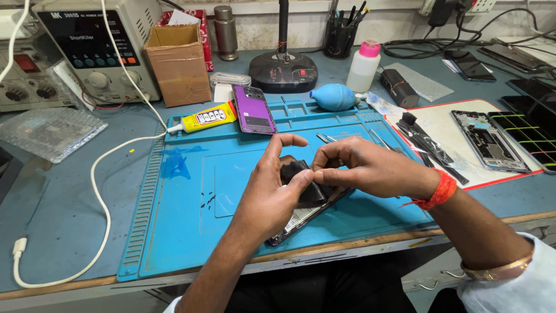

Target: The person works on a disassembled smartphone at a repair bench. They peel a black adhesive sheet and backing off the phone's rear housing, pry at the frame with a tool, separate the back cover from the body, and hold up the opened phone showing its internal components and battery label.

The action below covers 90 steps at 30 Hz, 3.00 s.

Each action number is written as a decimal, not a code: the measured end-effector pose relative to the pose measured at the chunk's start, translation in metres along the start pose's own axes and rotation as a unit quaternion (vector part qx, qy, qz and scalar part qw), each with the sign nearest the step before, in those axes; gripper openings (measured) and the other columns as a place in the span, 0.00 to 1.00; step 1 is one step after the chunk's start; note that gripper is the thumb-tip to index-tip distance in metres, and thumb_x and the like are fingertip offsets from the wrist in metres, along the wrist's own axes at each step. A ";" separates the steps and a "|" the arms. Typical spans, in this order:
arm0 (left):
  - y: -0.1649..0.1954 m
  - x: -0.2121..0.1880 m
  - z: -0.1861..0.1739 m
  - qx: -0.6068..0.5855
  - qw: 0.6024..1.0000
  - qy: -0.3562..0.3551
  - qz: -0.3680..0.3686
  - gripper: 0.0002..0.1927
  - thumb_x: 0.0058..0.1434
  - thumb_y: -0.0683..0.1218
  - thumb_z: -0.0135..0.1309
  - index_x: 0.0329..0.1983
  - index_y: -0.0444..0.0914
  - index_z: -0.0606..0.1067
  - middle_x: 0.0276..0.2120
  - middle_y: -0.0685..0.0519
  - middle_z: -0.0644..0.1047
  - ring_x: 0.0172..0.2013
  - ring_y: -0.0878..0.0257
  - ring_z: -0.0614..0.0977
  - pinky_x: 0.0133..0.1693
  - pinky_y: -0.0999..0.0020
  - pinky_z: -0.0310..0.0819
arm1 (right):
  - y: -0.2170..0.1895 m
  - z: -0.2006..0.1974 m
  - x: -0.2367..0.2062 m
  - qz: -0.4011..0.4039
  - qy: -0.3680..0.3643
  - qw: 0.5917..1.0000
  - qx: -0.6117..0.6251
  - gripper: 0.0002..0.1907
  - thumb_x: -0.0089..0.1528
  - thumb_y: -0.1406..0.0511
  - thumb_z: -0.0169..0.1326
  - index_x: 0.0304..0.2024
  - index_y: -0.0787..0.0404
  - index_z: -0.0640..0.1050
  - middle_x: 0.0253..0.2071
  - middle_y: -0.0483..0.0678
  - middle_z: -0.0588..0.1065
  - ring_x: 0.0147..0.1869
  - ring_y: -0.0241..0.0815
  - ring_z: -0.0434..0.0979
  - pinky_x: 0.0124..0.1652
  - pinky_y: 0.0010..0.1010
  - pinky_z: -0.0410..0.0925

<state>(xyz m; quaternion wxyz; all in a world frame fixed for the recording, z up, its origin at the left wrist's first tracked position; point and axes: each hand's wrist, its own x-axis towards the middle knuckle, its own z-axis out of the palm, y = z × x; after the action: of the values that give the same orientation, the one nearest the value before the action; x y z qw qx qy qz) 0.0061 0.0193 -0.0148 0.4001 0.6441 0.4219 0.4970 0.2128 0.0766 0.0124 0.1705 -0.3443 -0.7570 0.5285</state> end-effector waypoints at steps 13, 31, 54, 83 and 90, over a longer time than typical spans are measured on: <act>-0.010 -0.001 0.003 -0.068 0.997 -0.022 -0.003 0.19 0.63 0.38 0.54 0.55 0.39 0.64 0.32 0.52 0.81 0.32 0.72 0.78 0.33 0.73 0.75 | 0.031 -0.002 0.004 -0.067 0.008 0.994 0.081 0.11 0.67 0.63 0.56 0.42 0.67 0.78 0.35 0.39 0.73 0.38 0.27 0.69 0.37 0.23 0.66; 0.000 -0.002 -0.004 0.006 0.999 -0.009 -0.043 0.20 0.62 0.40 0.54 0.56 0.40 0.64 0.30 0.49 0.83 0.28 0.67 0.81 0.31 0.68 0.75 | 0.029 -0.001 0.003 -0.073 0.061 0.995 0.031 0.11 0.64 0.64 0.59 0.38 0.68 0.81 0.31 0.40 0.77 0.34 0.27 0.71 0.34 0.23 0.66; 0.005 -0.009 -0.002 -0.015 0.999 -0.037 -0.013 0.24 0.65 0.41 0.46 0.65 0.44 0.66 0.33 0.50 0.84 0.29 0.68 0.80 0.34 0.67 0.77 | 0.016 -0.002 0.016 -0.050 -0.001 0.997 0.059 0.10 0.65 0.64 0.57 0.40 0.68 0.79 0.32 0.40 0.76 0.34 0.28 0.71 0.33 0.23 0.66; 0.008 -0.003 -0.005 0.061 0.997 0.042 0.021 0.21 0.61 0.39 0.54 0.58 0.40 0.66 0.27 0.54 0.82 0.24 0.68 0.79 0.27 0.68 0.72 | -0.021 0.002 0.011 -0.040 0.068 0.989 -0.125 0.11 0.60 0.64 0.61 0.37 0.67 0.84 0.28 0.44 0.82 0.30 0.30 0.80 0.32 0.26 0.75; 0.010 -0.005 -0.006 0.050 0.998 0.029 -0.002 0.20 0.61 0.40 0.54 0.57 0.42 0.67 0.26 0.55 0.80 0.22 0.68 0.77 0.26 0.67 0.70 | -0.021 0.001 0.015 -0.008 0.041 0.994 -0.102 0.11 0.61 0.63 0.58 0.32 0.67 0.80 0.26 0.43 0.78 0.28 0.30 0.77 0.30 0.26 0.73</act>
<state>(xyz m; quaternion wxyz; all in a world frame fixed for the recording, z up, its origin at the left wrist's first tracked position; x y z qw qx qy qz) 0.0007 0.0120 -0.0059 0.3563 0.6477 0.4592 0.4926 0.1945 0.0824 0.0299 0.1700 -0.3752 -0.8019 0.4327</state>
